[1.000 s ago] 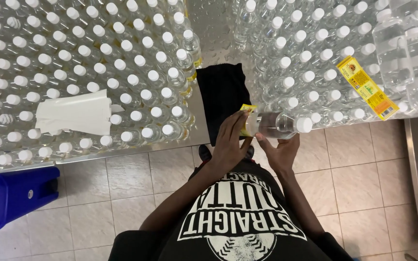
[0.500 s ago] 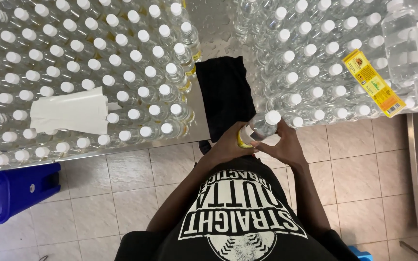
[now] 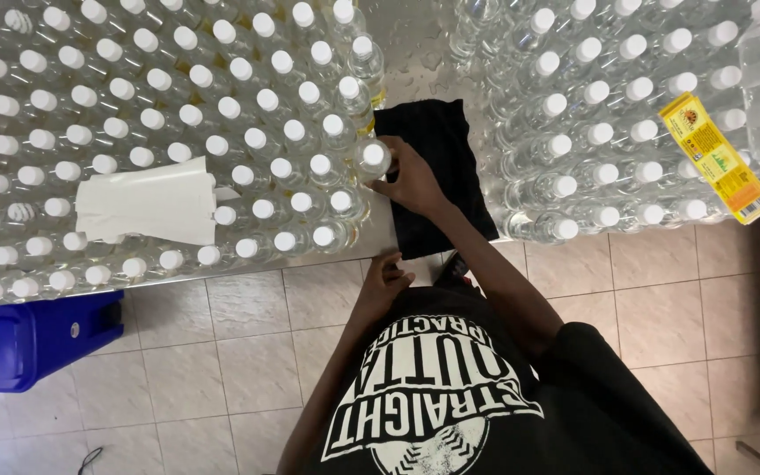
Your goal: Manually applying adhesive labels to clear plastic water bottles in a production environment.
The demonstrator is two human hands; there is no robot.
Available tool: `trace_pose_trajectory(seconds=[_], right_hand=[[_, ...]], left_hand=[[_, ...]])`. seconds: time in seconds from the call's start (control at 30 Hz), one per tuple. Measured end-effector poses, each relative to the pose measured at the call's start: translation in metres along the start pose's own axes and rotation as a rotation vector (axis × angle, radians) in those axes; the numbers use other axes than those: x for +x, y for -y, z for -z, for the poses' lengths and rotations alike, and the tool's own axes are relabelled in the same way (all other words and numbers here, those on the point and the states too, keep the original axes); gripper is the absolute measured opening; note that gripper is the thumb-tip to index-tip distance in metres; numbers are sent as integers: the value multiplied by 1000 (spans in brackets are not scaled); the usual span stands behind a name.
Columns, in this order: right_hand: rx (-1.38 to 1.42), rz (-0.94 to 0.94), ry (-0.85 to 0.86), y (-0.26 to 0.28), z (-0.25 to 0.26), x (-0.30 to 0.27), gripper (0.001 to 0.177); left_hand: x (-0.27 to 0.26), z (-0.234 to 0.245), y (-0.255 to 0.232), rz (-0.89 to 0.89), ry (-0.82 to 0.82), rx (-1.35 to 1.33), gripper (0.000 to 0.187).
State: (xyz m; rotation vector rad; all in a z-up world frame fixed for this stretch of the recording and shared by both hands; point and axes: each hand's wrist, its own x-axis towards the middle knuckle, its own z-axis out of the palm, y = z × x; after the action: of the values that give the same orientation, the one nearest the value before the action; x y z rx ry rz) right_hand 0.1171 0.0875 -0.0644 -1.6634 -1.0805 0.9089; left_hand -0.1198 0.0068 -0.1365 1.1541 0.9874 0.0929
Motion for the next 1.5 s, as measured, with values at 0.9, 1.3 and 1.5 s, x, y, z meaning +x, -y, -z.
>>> trace_pose_trajectory(seconds=[0.9, 1.3, 1.5], right_hand=[[-917, 47, -818, -105, 118, 186, 101], [-191, 381, -771, 8, 96, 9, 93], [-84, -4, -631, 21, 77, -49, 67]], left_hand=[[-35, 8, -80, 192, 4, -44, 51], [-39, 5, -106, 201, 169, 97, 52], [-13, 6, -45, -33, 283, -3, 54]])
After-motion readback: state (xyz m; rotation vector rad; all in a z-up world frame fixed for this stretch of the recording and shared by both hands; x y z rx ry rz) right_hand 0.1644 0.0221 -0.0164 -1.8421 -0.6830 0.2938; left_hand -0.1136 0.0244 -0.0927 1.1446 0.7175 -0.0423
